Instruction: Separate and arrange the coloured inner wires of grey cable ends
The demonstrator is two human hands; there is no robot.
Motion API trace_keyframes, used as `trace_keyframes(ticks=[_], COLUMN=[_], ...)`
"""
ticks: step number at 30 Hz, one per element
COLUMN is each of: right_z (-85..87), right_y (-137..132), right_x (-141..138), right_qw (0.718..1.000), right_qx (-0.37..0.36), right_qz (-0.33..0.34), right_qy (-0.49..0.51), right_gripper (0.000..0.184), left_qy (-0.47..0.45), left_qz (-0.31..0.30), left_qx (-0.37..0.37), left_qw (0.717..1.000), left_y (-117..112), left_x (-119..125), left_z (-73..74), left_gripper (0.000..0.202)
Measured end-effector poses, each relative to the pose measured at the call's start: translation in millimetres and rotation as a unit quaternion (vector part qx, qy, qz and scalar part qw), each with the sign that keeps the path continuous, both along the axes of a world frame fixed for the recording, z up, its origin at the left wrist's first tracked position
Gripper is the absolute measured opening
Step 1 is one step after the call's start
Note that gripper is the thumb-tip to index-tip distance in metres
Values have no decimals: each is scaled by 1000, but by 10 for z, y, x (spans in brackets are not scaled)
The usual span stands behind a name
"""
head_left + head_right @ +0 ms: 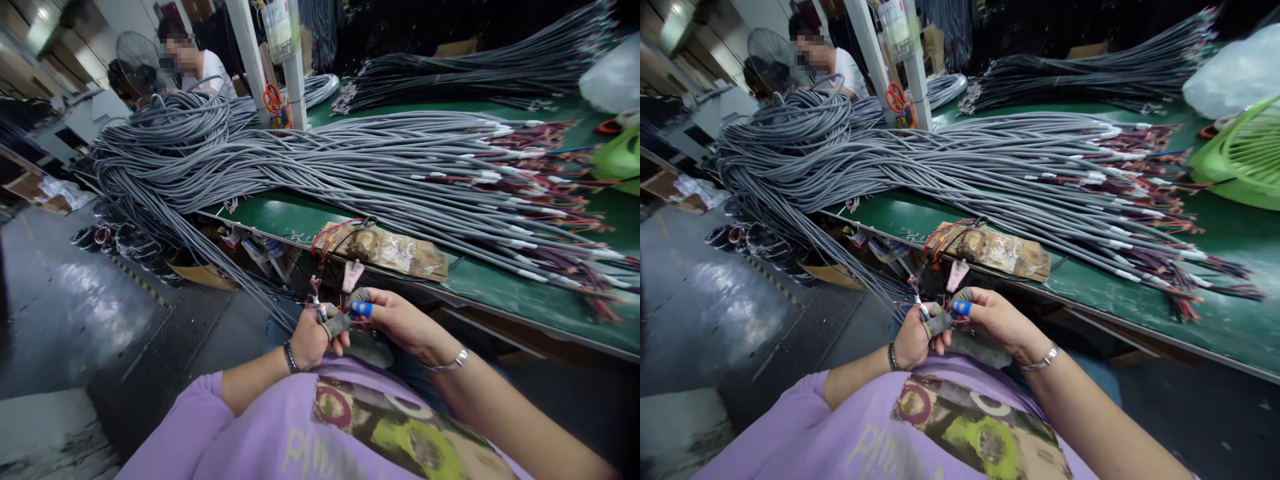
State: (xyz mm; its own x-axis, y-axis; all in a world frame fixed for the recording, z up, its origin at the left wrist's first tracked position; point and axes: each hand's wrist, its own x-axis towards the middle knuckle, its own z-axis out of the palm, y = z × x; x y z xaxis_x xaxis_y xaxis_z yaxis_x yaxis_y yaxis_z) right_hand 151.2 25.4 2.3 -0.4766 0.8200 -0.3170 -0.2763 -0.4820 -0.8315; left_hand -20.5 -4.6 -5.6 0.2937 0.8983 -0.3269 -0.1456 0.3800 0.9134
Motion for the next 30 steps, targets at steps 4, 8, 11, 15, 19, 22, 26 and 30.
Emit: trace_keyframes(ticks=[4, 8, 11, 15, 19, 22, 26, 30], right_z=[71, 73, 37, -40, -131, -163, -143, -142], right_y=[-15, -24, -30, -37, 27, 127, 193, 145], right_x=[-58, -91, -95, -82, -44, -44, -125, -205], right_qw=[998, 993, 993, 994, 998, 991, 994, 959], right_qx=[33, 49, 56, 52, -8, -74, -17, 138], right_qz=[-17, -50, -55, -67, -66, -87, -102, -198], right_qy=[-60, -90, -94, -64, 23, 67, 14, -149], right_gripper=[35, 38, 39, 36, 33, 41, 49, 47], left_qy=[22, 17, 12, 1, -25, -48, -70, -80], left_qz=[-39, -31, -5, 27, 31, 32, 26, 31], left_qx=[-2, 5, 18, 21, 16, 13, 8, 15], left_qw=[999, 999, 1000, 999, 999, 998, 997, 996], left_y=[-3, 2, 4, 4, 14, 26, 55, 97], left_x=[-6, -16, -18, -9, -5, 5, 41, 66], left_z=[18, 48, 56, 53, 40, 49, 94, 120], left_gripper=[45, 45, 45, 44, 42, 41, 42, 41])
